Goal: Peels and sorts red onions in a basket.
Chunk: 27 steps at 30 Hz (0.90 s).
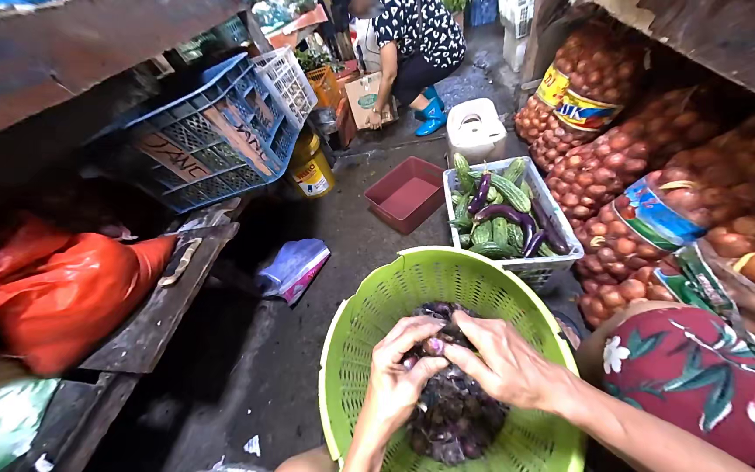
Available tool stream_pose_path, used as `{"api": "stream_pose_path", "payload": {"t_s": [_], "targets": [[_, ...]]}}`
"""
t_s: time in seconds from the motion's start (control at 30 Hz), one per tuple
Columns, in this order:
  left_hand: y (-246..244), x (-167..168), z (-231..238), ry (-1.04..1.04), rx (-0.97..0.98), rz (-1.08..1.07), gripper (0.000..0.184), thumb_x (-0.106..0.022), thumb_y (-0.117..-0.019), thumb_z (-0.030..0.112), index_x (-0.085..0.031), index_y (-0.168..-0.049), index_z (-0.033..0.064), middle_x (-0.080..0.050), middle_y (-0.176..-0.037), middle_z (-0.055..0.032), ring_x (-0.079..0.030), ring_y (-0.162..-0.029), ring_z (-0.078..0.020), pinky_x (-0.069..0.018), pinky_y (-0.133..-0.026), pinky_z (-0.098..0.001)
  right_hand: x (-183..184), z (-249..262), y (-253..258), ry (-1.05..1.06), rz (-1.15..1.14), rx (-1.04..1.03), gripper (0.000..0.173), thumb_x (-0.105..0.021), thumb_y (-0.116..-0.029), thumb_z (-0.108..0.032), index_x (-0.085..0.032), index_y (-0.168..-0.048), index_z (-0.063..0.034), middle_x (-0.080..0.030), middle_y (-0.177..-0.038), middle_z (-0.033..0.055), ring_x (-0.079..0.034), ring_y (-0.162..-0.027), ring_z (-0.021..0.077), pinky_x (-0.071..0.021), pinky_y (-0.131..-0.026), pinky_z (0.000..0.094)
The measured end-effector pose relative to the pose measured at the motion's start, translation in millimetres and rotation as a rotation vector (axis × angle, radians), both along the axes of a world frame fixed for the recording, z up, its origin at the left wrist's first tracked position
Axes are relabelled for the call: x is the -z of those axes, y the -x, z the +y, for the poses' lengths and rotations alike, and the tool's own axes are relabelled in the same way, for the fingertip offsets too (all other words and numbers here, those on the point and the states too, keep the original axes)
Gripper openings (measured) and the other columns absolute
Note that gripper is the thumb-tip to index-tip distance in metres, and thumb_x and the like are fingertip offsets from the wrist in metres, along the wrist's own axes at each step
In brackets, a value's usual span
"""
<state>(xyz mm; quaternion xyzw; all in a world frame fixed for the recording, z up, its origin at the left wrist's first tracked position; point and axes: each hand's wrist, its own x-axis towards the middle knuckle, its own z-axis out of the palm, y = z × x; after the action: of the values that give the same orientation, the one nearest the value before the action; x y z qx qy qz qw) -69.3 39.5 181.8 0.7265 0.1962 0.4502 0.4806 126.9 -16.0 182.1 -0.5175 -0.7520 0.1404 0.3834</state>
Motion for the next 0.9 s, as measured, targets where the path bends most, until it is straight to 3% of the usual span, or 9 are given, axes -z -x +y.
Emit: {"api": "stream_pose_path", "payload": {"t_s": [0.33, 0.53, 0.73, 0.83, 0.9], "targets": [[-3, 2, -4, -0.051, -0.051, -0.049, 0.027, -0.076, -0.0895, 0.017, -0.075, -0.116, 0.0127, -0.07, -0.122, -0.0008, -0.067, -0.108, -0.0072, -0.0571, -0.092, -0.0219, -5, -3, 4, 0.048, 0.055, -0.027, 0.043, -0.04, -0.1072, -0.041, -0.06, -0.095, -0.0045, -0.052, -0.065, 0.0049, -0.057, -0.058, 0.0166, -0.0469, -0.052, 0.0323], [-4, 3, -5, -0.062, -0.102, -0.039, 0.027, -0.077, -0.088, 0.014, -0.075, -0.114, 0.0096, -0.07, -0.121, -0.0017, -0.066, -0.109, -0.0068, -0.0562, -0.092, -0.0208, -5, -2, 7, 0.187, 0.142, -0.059, 0.045, -0.04, -0.1079, -0.04, -0.062, -0.094, -0.0029, -0.05, -0.061, 0.004, -0.054, -0.055, 0.0127, -0.0438, -0.052, 0.0289], [-5, 4, -4, -0.054, -0.117, -0.028, 0.029, -0.078, -0.0855, 0.009, -0.073, -0.114, 0.0057, -0.071, -0.121, -0.0035, -0.067, -0.108, -0.0086, -0.0566, -0.093, -0.0226, 3, -2, 11, 0.16, 0.114, -0.008, 0.048, -0.039, -0.1072, -0.042, -0.062, -0.087, -0.0041, -0.045, -0.055, 0.0029, -0.05, -0.049, 0.014, -0.0417, -0.047, 0.0308], [-5, 8, -3, -0.117, -0.141, 0.031, 0.027, -0.075, -0.0892, 0.012, -0.069, -0.114, 0.005, -0.069, -0.121, -0.0047, -0.066, -0.107, -0.0068, -0.0559, -0.09, -0.0205, -2, 0, 6, 0.342, 0.151, -0.073, 0.052, -0.038, -0.1079, -0.045, -0.063, -0.088, -0.004, -0.048, -0.059, 0.0037, -0.052, -0.054, 0.0145, -0.0426, -0.051, 0.0329], [-7, 8, -5, -0.136, -0.167, 0.065, 0.028, -0.072, -0.0913, 0.012, -0.069, -0.118, 0.004, -0.067, -0.123, -0.0059, -0.064, -0.105, -0.0047, -0.0548, -0.087, -0.018, -9, 3, -1, 0.518, 0.257, -0.181, 0.048, -0.039, -0.1083, -0.043, -0.063, -0.09, -0.0062, -0.047, -0.063, -0.001, -0.048, -0.055, 0.0071, -0.0405, -0.053, 0.026]]}}
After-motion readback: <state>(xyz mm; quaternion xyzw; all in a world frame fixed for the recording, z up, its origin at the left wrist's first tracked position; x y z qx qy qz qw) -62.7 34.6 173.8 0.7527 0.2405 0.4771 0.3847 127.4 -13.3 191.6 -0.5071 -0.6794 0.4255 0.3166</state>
